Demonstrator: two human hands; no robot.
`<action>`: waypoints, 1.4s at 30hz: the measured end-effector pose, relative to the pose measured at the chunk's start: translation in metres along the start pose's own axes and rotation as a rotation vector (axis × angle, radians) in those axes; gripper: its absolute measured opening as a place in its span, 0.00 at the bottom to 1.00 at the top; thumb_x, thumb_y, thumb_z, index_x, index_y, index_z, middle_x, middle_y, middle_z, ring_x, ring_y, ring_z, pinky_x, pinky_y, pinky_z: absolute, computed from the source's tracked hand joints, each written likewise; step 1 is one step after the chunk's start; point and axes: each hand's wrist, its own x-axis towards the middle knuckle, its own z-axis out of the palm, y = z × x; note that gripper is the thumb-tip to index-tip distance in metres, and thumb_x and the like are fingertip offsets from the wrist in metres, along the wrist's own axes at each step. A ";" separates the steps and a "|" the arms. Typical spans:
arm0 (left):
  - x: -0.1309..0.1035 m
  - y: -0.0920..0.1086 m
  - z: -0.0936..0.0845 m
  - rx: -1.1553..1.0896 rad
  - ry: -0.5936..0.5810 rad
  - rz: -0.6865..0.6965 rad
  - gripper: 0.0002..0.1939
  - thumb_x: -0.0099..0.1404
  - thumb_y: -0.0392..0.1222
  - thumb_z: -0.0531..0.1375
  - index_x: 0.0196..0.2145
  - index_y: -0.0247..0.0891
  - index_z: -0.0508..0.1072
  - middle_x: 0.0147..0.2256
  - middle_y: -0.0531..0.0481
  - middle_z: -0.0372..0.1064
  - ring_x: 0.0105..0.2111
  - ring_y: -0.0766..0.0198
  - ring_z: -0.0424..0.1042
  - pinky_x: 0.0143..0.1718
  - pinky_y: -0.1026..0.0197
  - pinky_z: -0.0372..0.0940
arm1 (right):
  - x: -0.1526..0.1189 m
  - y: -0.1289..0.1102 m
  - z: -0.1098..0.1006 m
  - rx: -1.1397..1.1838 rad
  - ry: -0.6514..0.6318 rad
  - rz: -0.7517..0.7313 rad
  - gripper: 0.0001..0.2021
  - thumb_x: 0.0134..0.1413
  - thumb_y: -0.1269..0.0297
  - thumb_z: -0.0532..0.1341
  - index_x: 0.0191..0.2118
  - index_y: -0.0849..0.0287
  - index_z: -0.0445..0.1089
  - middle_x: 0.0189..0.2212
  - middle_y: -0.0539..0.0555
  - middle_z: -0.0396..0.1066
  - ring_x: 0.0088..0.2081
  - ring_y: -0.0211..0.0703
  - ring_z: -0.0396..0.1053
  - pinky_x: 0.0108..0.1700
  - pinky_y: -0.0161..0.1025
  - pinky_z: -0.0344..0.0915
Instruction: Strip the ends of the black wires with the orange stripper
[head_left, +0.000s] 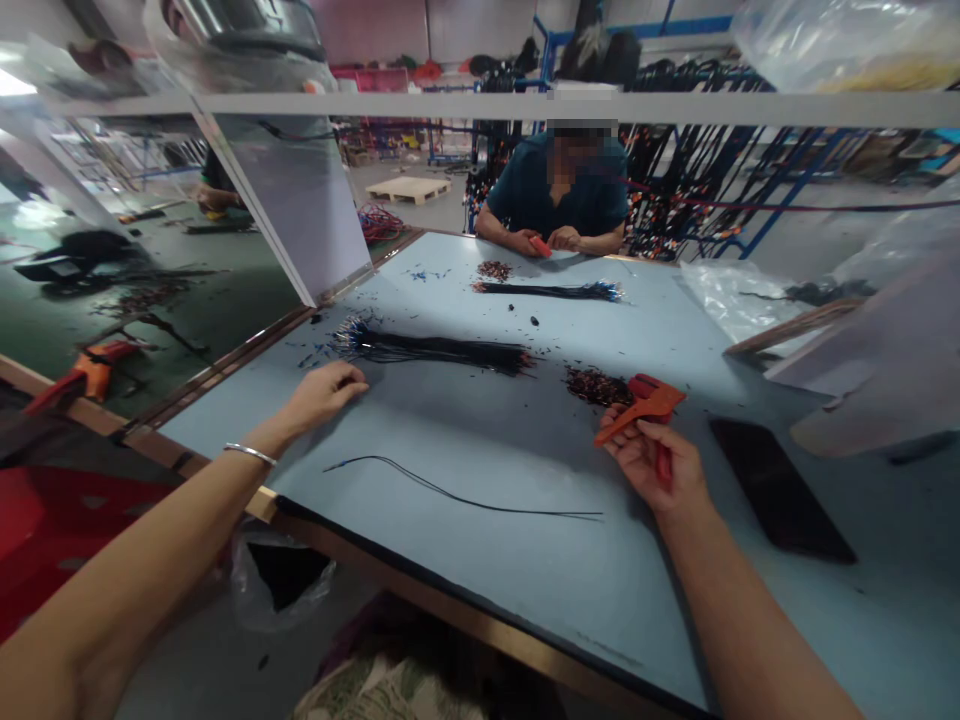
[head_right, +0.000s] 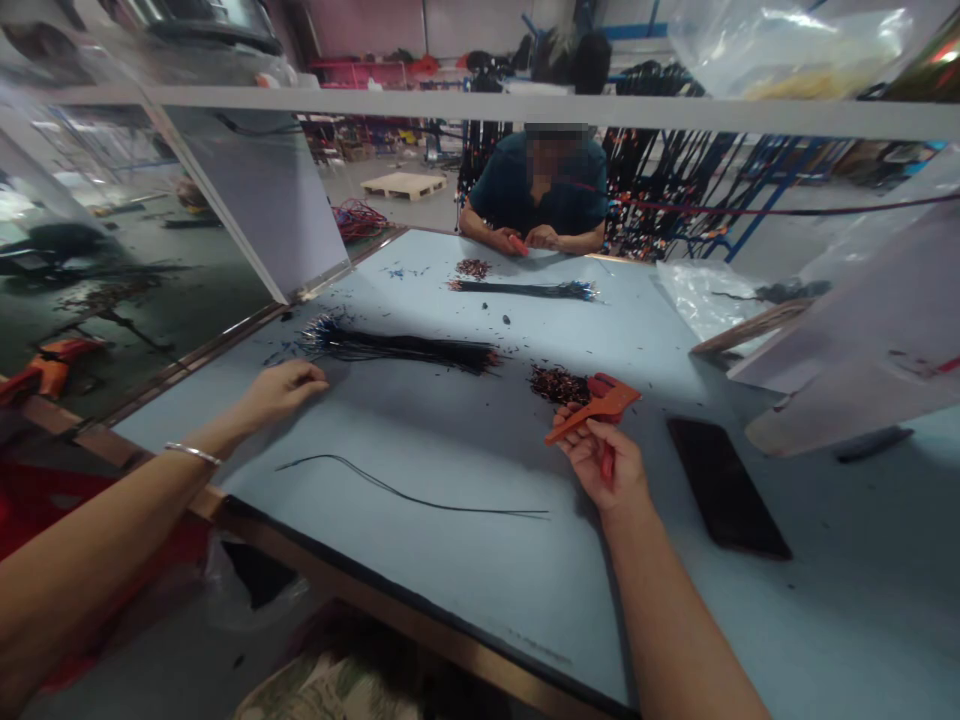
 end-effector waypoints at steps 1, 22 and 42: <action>0.003 -0.006 -0.008 0.023 0.080 -0.056 0.15 0.59 0.51 0.53 0.32 0.37 0.73 0.33 0.50 0.73 0.35 0.61 0.69 0.39 0.61 0.62 | 0.000 0.000 -0.001 -0.002 -0.012 0.000 0.10 0.40 0.74 0.61 0.32 0.56 0.72 0.32 0.54 0.79 0.36 0.44 0.77 0.42 0.41 0.76; -0.060 0.165 0.077 -0.177 -0.406 0.727 0.10 0.69 0.43 0.53 0.33 0.39 0.70 0.33 0.47 0.69 0.35 0.60 0.64 0.37 0.58 0.54 | 0.005 0.003 0.002 0.013 -0.065 -0.039 0.10 0.43 0.72 0.60 0.35 0.60 0.73 0.33 0.56 0.79 0.38 0.46 0.77 0.45 0.44 0.73; 0.070 0.184 0.089 -0.080 -0.154 0.277 0.17 0.63 0.46 0.54 0.49 0.41 0.68 0.38 0.47 0.75 0.36 0.55 0.73 0.32 0.61 0.59 | 0.011 0.004 0.003 0.053 -0.109 -0.040 0.09 0.44 0.73 0.60 0.35 0.62 0.74 0.33 0.57 0.79 0.38 0.46 0.77 0.43 0.42 0.73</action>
